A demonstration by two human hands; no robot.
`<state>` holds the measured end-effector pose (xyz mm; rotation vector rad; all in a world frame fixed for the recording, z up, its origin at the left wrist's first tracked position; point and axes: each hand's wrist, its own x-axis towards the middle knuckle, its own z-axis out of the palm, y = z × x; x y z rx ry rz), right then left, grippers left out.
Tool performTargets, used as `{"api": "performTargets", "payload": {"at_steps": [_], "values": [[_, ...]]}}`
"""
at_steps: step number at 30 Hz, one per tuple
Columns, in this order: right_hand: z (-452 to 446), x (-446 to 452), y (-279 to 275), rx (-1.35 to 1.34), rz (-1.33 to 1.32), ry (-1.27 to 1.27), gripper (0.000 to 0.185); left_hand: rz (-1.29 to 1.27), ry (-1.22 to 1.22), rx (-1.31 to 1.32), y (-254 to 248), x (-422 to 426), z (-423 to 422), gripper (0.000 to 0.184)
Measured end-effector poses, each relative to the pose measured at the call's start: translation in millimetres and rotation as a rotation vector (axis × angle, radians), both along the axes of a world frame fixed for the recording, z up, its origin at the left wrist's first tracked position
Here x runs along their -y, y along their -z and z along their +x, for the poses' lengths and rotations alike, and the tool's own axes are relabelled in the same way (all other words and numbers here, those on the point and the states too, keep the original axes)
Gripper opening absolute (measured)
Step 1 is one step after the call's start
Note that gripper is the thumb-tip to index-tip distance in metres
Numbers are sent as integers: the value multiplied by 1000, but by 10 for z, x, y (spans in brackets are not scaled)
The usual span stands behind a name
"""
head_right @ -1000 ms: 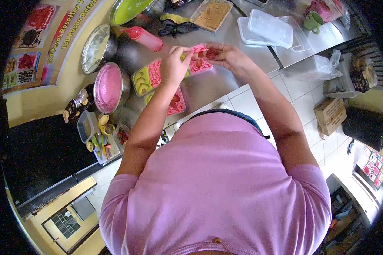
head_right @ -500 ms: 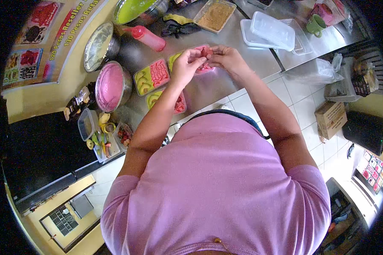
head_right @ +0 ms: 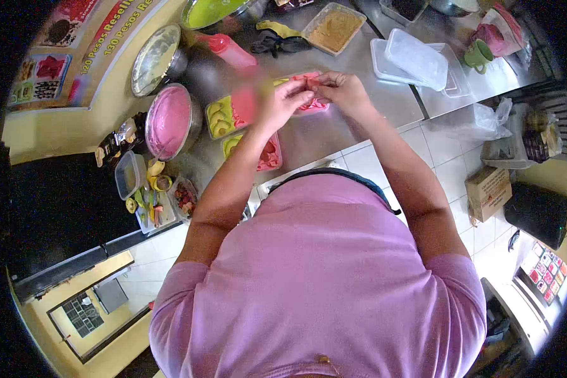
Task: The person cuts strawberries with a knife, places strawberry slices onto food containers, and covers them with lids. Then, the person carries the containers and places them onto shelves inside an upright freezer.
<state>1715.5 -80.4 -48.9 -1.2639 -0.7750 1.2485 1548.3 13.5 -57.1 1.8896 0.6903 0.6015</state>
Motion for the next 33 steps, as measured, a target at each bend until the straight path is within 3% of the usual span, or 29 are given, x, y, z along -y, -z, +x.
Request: {"api": "performTargets", "payload": {"at_steps": [3, 8, 12, 15, 17, 18, 21, 33], "values": [[12, -73, 36, 171, -11, -41, 21, 130, 12, -88, -59, 20, -77, 27], [131, -169, -39, 322, -75, -110, 19, 111, -114, -59, 16, -134, -301, 24], [257, -285, -24, 273, -88, -111, 20, -213, -268, -20, -139, -218, -522, 20], [264, -441, 2, 310, -110, -124, 21, -294, -350, -12, -205, -249, -671, 22], [240, -551, 15, 484, -144, -194, 23, -302, -370, -7, -184, -269, -747, 22], [206, -597, 37, 694, -4, -165, 23, -305, -374, 10, -163, -275, -782, 23], [150, -782, 235, 904, -18, -18, 27, -326, -383, 56, -117, -265, -854, 22], [-13, -555, 355, 987, -183, 143, 30, -380, -435, 157, -121, -246, -988, 23]]}}
